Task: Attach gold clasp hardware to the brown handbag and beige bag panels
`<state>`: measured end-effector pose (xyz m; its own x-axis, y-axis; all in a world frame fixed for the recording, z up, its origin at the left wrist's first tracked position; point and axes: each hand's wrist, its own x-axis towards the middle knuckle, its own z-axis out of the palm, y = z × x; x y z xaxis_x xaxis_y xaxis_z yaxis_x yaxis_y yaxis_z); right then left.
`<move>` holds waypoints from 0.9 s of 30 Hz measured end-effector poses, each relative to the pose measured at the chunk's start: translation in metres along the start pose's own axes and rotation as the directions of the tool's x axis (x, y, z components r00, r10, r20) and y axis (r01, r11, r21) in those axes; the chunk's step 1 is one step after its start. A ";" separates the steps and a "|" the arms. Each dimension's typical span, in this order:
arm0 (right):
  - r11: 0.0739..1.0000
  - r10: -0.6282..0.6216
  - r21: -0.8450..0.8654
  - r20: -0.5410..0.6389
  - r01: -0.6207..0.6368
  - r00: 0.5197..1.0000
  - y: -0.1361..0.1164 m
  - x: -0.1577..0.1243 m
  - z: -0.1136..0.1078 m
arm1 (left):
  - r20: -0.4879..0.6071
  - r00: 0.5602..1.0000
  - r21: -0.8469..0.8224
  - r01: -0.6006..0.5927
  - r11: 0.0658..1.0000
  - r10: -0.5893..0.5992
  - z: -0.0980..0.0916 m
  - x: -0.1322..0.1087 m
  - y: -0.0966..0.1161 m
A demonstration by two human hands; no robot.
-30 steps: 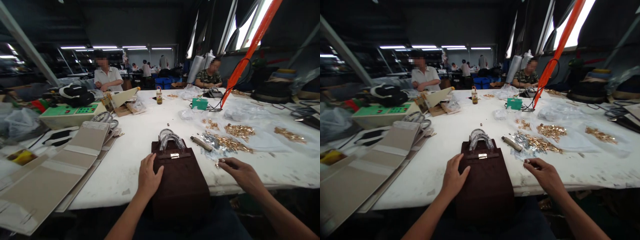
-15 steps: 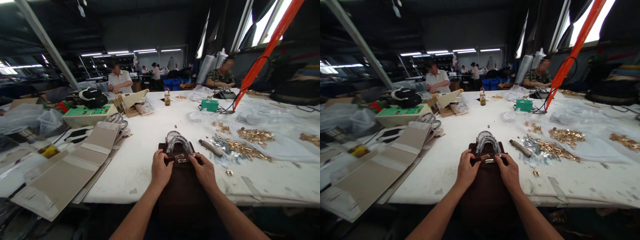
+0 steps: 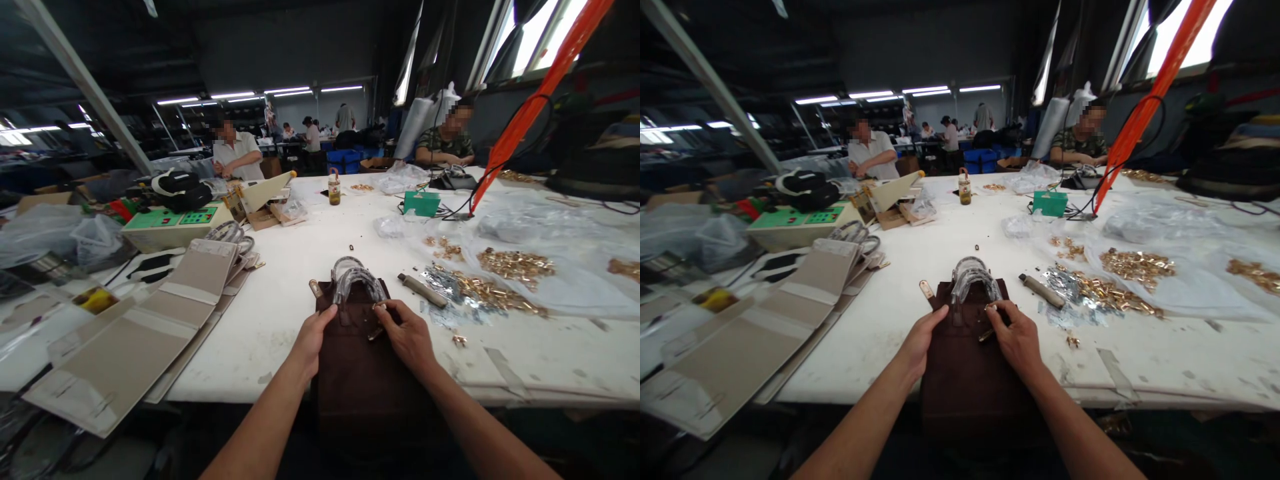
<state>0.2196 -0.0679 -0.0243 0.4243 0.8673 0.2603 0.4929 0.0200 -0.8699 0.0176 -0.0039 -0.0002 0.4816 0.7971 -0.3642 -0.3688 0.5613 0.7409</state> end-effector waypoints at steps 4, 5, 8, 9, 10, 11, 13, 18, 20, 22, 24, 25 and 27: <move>0.993 -0.034 0.116 0.195 0.012 0.980 0.005 0.013 -0.017 | 0.058 0.989 -0.138 0.142 0.980 -0.135 -0.004 0.004 -0.002; 0.991 -0.058 0.127 0.220 0.030 0.974 0.007 0.015 -0.020 | 0.079 0.984 -0.164 0.170 0.972 -0.159 -0.004 0.004 -0.002; 0.992 -0.065 0.123 0.243 0.035 0.968 0.009 0.018 -0.022 | 0.165 0.962 -0.229 0.250 0.941 -0.216 -0.004 0.001 -0.003; 0.994 -0.037 0.112 0.247 0.010 0.968 0.009 0.018 -0.021 | 0.190 0.956 -0.248 0.269 0.931 -0.225 -0.003 0.000 -0.004; 0.995 -0.005 0.101 0.251 -0.021 0.968 0.009 0.018 -0.020 | 0.207 0.951 -0.264 0.280 0.923 -0.230 -0.003 -0.001 -0.005; 0.995 0.021 0.093 0.256 -0.047 0.967 0.009 0.017 -0.019 | 0.214 0.950 -0.279 0.283 0.918 -0.228 -0.004 -0.002 -0.006; 0.994 0.045 0.087 0.268 -0.071 0.962 0.008 0.015 -0.018 | 0.212 0.952 -0.301 0.277 0.913 -0.219 -0.005 -0.001 -0.009; 0.995 0.048 0.069 0.283 -0.070 0.958 0.006 0.013 -0.017 | 0.232 0.949 -0.324 0.281 0.903 -0.213 -0.009 0.005 -0.017; 0.996 0.051 0.056 0.280 -0.070 0.959 0.005 0.012 -0.015 | 0.236 0.948 -0.326 0.284 0.902 -0.214 -0.009 0.006 -0.019; 0.995 0.060 0.057 0.265 -0.078 0.962 0.005 0.011 -0.013 | 0.243 0.946 -0.324 0.287 0.901 -0.214 -0.009 0.005 -0.019; 0.993 0.068 0.073 0.251 -0.089 0.965 0.004 0.009 -0.011 | 0.253 0.943 -0.319 0.292 0.901 -0.216 -0.010 0.004 -0.020; 0.993 0.068 0.082 0.247 -0.091 0.967 0.005 0.009 -0.010 | 0.254 0.942 -0.316 0.293 0.902 -0.217 -0.010 0.004 -0.020; 0.992 0.062 0.095 0.252 -0.088 0.966 0.005 0.008 -0.010 | 0.245 0.945 -0.309 0.288 0.907 -0.216 -0.010 0.004 -0.020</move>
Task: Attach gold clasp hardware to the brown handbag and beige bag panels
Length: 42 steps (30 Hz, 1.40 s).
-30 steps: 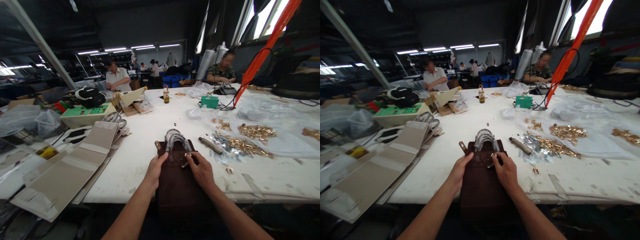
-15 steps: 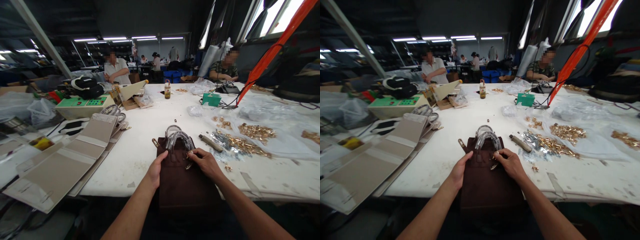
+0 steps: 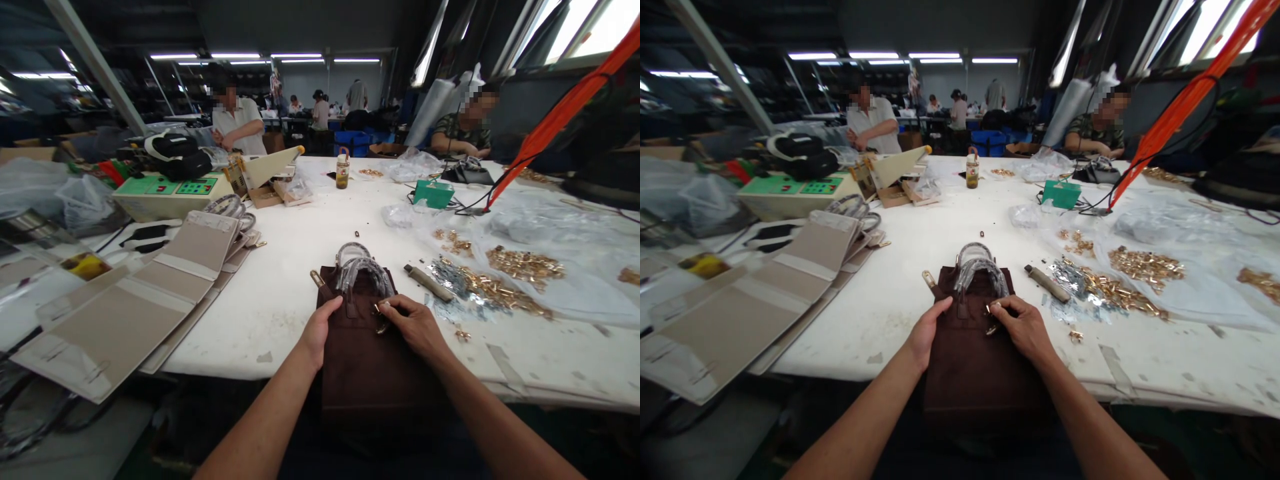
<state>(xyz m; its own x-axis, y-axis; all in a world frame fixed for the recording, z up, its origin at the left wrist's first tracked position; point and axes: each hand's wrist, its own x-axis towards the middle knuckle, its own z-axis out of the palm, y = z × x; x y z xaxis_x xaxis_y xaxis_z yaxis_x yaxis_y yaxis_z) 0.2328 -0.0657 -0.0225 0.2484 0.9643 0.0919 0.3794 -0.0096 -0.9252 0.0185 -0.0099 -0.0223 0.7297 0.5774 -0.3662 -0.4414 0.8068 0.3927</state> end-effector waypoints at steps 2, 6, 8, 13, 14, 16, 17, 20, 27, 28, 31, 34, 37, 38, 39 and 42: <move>1.000 -0.004 0.003 0.009 0.004 1.000 0.000 0.000 -0.001 | -0.022 1.000 0.012 -0.015 1.000 0.016 0.000 0.000 0.000; 1.000 0.020 0.009 0.017 -0.020 1.000 0.000 0.000 -0.001 | -0.043 0.998 0.033 -0.036 0.999 0.038 0.001 0.000 0.000; 0.999 0.034 0.009 0.011 -0.034 0.999 0.000 0.000 0.000 | -0.040 0.998 0.037 -0.037 0.999 0.039 0.002 -0.001 0.000; 1.000 -0.007 -0.005 -0.003 0.007 1.000 0.000 -0.002 0.006 | -0.048 0.997 0.039 -0.052 0.998 0.053 0.005 -0.002 0.000; 1.000 -0.022 -0.013 0.002 0.022 1.000 0.001 -0.002 0.007 | -0.048 0.997 0.041 -0.057 0.998 0.059 0.005 -0.002 0.000; 0.998 -0.051 -0.036 0.029 0.052 0.998 0.001 0.000 0.004 | -0.049 0.997 0.045 -0.064 0.997 0.066 0.005 -0.002 0.000; 0.996 -0.069 -0.051 0.055 0.072 0.996 0.001 0.001 0.002 | -0.049 0.997 0.045 -0.063 0.997 0.065 0.005 -0.001 0.000; 0.985 -0.123 -0.093 0.190 0.143 0.974 0.000 0.009 -0.011 | -0.051 0.997 0.041 -0.052 0.998 0.054 0.004 -0.001 -0.001; 0.940 -0.206 -0.189 0.350 0.285 0.914 -0.012 0.023 -0.025 | -0.047 0.999 0.041 -0.014 0.999 0.016 0.000 0.002 -0.002; 0.929 -0.223 -0.204 0.359 0.309 0.907 -0.012 0.024 -0.025 | -0.059 0.998 0.050 -0.019 0.999 0.022 -0.001 0.003 -0.002; 0.895 -0.252 -0.259 0.379 0.364 0.890 -0.010 0.025 -0.024 | -0.086 0.995 0.076 -0.033 0.997 0.040 -0.002 0.004 -0.003; 0.875 -0.266 -0.295 0.369 0.384 0.890 -0.005 0.023 -0.022 | -0.073 0.997 0.065 -0.027 0.997 0.032 -0.002 0.004 -0.002; 0.884 -0.278 -0.284 0.316 0.370 0.907 0.000 0.019 -0.018 | -0.045 0.999 0.044 -0.018 0.999 0.020 -0.001 0.004 -0.001; 0.894 -0.273 -0.273 0.296 0.355 0.915 0.001 0.018 -0.017 | -0.039 0.999 0.038 -0.015 0.999 0.017 -0.001 0.004 -0.001; 0.907 -0.261 -0.256 0.282 0.335 0.923 0.002 0.017 -0.016 | -0.035 0.999 0.034 -0.012 0.999 0.013 -0.001 0.004 -0.001; 0.946 -0.197 -0.196 0.287 0.258 0.937 0.003 0.017 -0.017 | -0.028 1.000 0.029 0.004 1.000 -0.003 0.000 0.002 -0.001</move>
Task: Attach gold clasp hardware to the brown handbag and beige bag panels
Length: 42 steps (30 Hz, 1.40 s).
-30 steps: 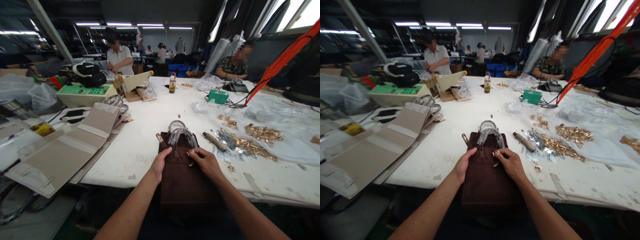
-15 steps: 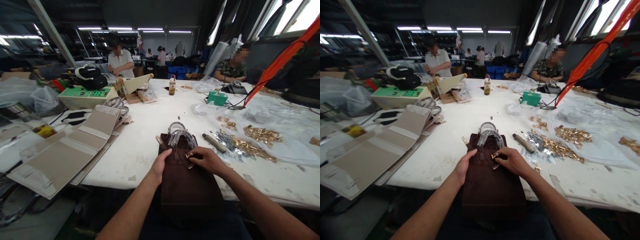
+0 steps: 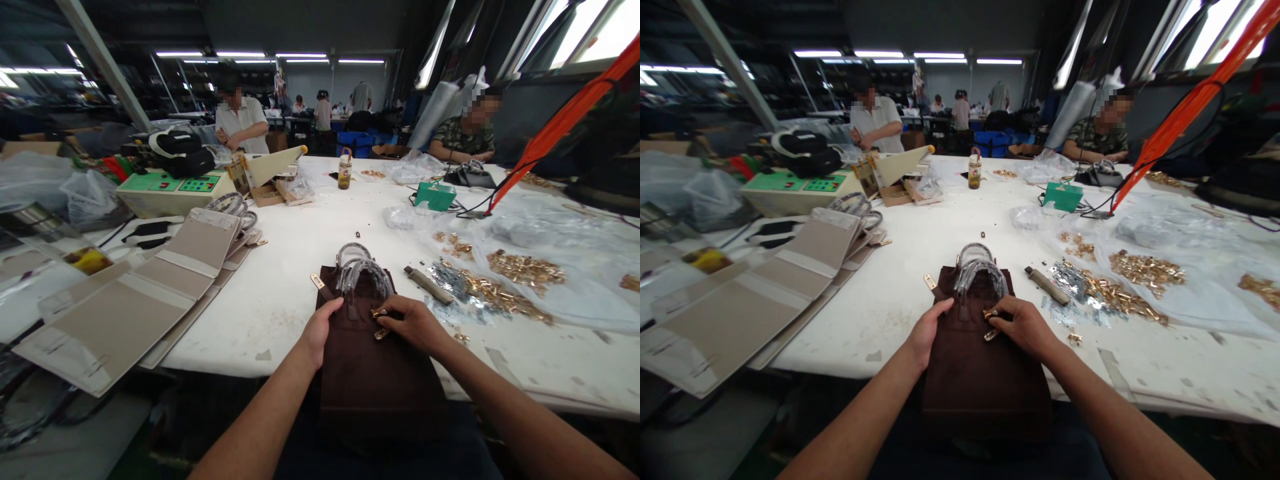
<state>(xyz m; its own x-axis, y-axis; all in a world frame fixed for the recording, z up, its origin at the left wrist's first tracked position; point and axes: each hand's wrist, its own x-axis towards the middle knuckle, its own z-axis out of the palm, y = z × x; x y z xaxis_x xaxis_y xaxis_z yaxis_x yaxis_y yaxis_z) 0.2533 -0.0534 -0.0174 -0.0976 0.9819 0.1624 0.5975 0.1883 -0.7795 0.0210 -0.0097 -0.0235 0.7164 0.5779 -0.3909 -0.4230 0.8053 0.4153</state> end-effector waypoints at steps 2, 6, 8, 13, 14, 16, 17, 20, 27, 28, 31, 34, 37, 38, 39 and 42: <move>0.999 0.037 0.038 0.054 -0.039 0.998 -0.001 0.002 -0.004 | 0.000 1.000 0.006 0.000 1.000 0.000 0.001 -0.001 -0.001; 0.998 0.052 0.031 0.140 -0.057 0.989 -0.007 0.011 -0.016 | -0.005 1.000 0.024 -0.014 1.000 0.014 0.001 -0.002 -0.003; 0.999 0.048 -0.022 0.160 -0.045 0.986 -0.010 0.015 -0.018 | -0.019 0.999 0.029 -0.026 0.999 0.027 0.001 -0.002 -0.003; 0.963 -0.100 -0.232 0.158 0.136 0.982 -0.019 0.019 -0.017 | -0.070 0.996 0.031 -0.055 0.998 0.058 0.001 0.000 -0.002; 0.943 -0.137 -0.280 0.170 0.181 0.976 -0.021 0.017 -0.016 | -0.076 0.995 0.030 -0.059 0.998 0.061 0.002 0.000 -0.001; 0.900 -0.178 -0.362 0.201 0.242 0.963 -0.024 0.014 -0.015 | -0.078 0.995 0.023 -0.066 0.998 0.067 0.004 -0.001 -0.001; 0.884 -0.185 -0.390 0.213 0.257 0.959 -0.025 0.012 -0.014 | -0.074 0.995 0.020 -0.067 0.998 0.068 0.005 -0.002 -0.001; 0.847 -0.181 -0.461 0.220 0.266 0.958 -0.025 0.007 -0.010 | -0.065 0.996 0.015 -0.063 0.998 0.064 0.006 -0.003 -0.002; 0.788 -0.168 -0.581 0.115 0.204 0.979 -0.024 0.002 0.004 | -0.051 0.998 -0.010 -0.044 0.999 0.043 0.005 -0.003 -0.004; 0.781 -0.162 -0.596 0.098 0.188 0.982 -0.025 0.002 0.006 | -0.053 0.998 -0.013 -0.043 0.999 0.042 0.006 -0.003 -0.004; 0.745 -0.143 -0.650 0.065 0.150 0.988 -0.031 0.003 0.009 | -0.075 0.996 -0.017 -0.040 0.999 0.038 0.008 -0.005 -0.003; 0.702 -0.137 -0.696 0.080 0.154 0.987 -0.037 0.005 0.008 | -0.090 0.996 -0.018 -0.028 0.999 0.027 0.011 -0.006 -0.001; 0.682 -0.145 -0.710 0.103 0.175 0.984 -0.041 0.006 0.008 | -0.090 0.996 -0.020 -0.025 0.999 0.023 0.012 -0.006 0.000; 0.684 -0.142 -0.711 0.095 0.167 0.985 -0.041 0.005 0.009 | -0.089 0.996 -0.022 -0.023 0.999 0.021 0.012 -0.006 0.000; 0.689 -0.134 -0.710 0.075 0.147 0.988 -0.041 0.005 0.010 | -0.087 0.996 -0.025 -0.021 0.999 0.018 0.012 -0.005 0.000; 0.716 -0.093 -0.696 -0.019 0.054 0.995 -0.039 0.002 0.015 | -0.088 0.996 -0.029 -0.024 0.999 0.022 0.010 -0.004 0.000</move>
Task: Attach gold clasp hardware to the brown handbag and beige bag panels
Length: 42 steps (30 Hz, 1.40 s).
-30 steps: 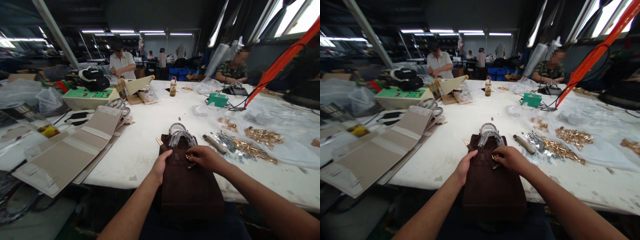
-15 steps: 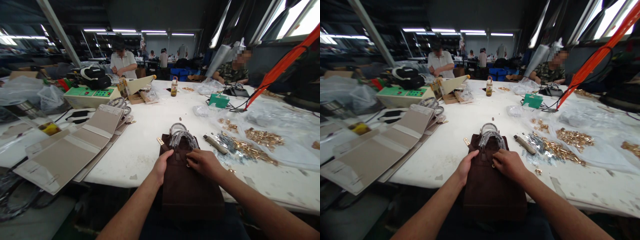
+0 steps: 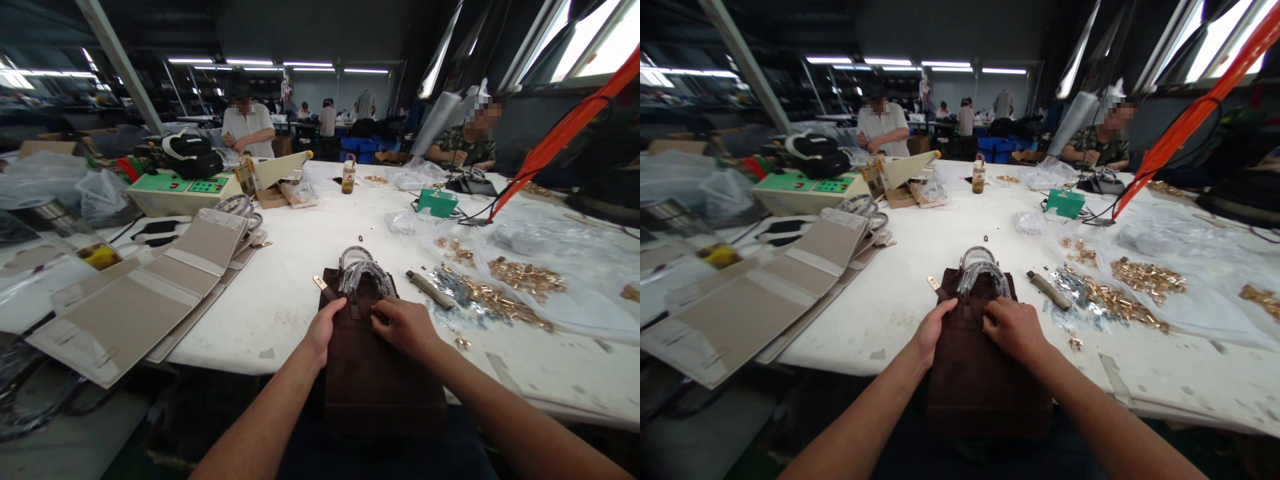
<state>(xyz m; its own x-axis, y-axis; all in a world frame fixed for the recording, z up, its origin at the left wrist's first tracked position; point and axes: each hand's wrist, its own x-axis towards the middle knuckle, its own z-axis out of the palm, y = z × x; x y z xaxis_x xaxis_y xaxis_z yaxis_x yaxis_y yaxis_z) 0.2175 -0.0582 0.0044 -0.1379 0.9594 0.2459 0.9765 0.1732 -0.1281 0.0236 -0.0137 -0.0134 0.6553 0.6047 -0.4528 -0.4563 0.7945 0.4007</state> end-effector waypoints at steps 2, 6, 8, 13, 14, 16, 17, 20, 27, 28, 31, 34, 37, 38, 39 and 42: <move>1.000 0.008 0.013 0.008 -0.008 1.000 0.000 -0.001 0.001 | 0.004 1.000 0.000 0.001 1.000 -0.001 -0.001 0.000 -0.001; 0.987 -0.160 0.009 0.138 0.160 0.977 0.005 0.001 -0.004 | -0.016 1.000 0.016 -0.002 1.000 0.003 0.000 -0.001 -0.003; 0.976 -0.216 0.025 0.189 0.215 0.958 0.009 0.002 -0.008 | -0.041 0.999 0.030 -0.011 0.999 0.012 0.000 -0.002 -0.004; 0.971 -0.227 0.126 0.205 0.205 0.952 0.015 0.000 -0.011 | -0.064 0.997 0.053 -0.030 0.998 0.034 0.004 -0.003 -0.004; 0.973 -0.212 0.139 0.198 0.187 0.957 0.015 0.000 -0.010 | -0.069 0.997 0.054 -0.037 0.998 0.041 0.005 -0.003 -0.004; 0.978 -0.168 0.154 0.173 0.142 0.970 0.013 -0.003 -0.008 | -0.076 0.996 0.051 -0.043 0.998 0.047 0.008 -0.004 -0.004; 0.981 -0.141 0.155 0.157 0.116 0.977 0.011 -0.005 -0.007 | -0.078 0.996 0.048 -0.039 0.998 0.042 0.009 -0.004 -0.005; 0.989 -0.068 0.141 0.110 0.052 0.992 0.005 -0.012 -0.004 | -0.073 0.997 0.038 -0.025 0.999 0.027 0.011 -0.006 -0.005; 0.905 0.014 0.426 -0.012 -0.008 1.000 0.015 -0.018 0.001 | -0.088 0.996 0.051 -0.009 0.999 0.013 0.011 -0.006 -0.003; 0.886 0.034 0.464 -0.014 -0.023 0.999 0.019 -0.017 0.000 | -0.083 0.996 0.056 -0.005 0.998 0.010 0.010 -0.006 -0.003; 0.873 0.027 0.487 0.011 -0.029 1.000 0.025 -0.013 -0.004 | -0.073 0.997 0.060 -0.011 0.998 0.015 0.008 -0.005 -0.004; 0.874 0.015 0.485 0.034 -0.030 0.999 0.025 -0.011 -0.006 | -0.056 0.998 0.054 -0.021 0.998 0.024 0.003 -0.004 -0.005; 0.871 0.024 0.491 0.028 -0.035 0.999 0.022 -0.013 -0.003 | -0.006 1.000 0.041 0.010 0.999 -0.010 0.001 -0.003 -0.005; 0.872 0.018 0.489 0.019 -0.025 1.000 0.021 -0.014 0.000 | 0.006 1.000 0.037 0.017 0.999 -0.018 0.001 -0.003 -0.005; 0.874 0.013 0.485 0.004 -0.013 1.000 0.021 -0.015 0.003 | 0.010 1.000 0.033 0.021 0.999 -0.021 0.001 -0.002 -0.004; 0.884 0.011 0.468 -0.041 0.010 0.999 0.021 -0.017 0.012 | -0.016 1.000 0.034 0.024 0.999 -0.024 0.003 -0.002 -0.004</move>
<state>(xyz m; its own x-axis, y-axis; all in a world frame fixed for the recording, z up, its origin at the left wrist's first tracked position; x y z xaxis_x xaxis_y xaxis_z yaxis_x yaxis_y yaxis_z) 0.2381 -0.0685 -0.0137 -0.1204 0.9512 0.2840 0.7845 0.2665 -0.5600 0.0261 -0.0184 -0.0114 0.6561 0.5866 -0.4748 -0.4198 0.8065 0.4162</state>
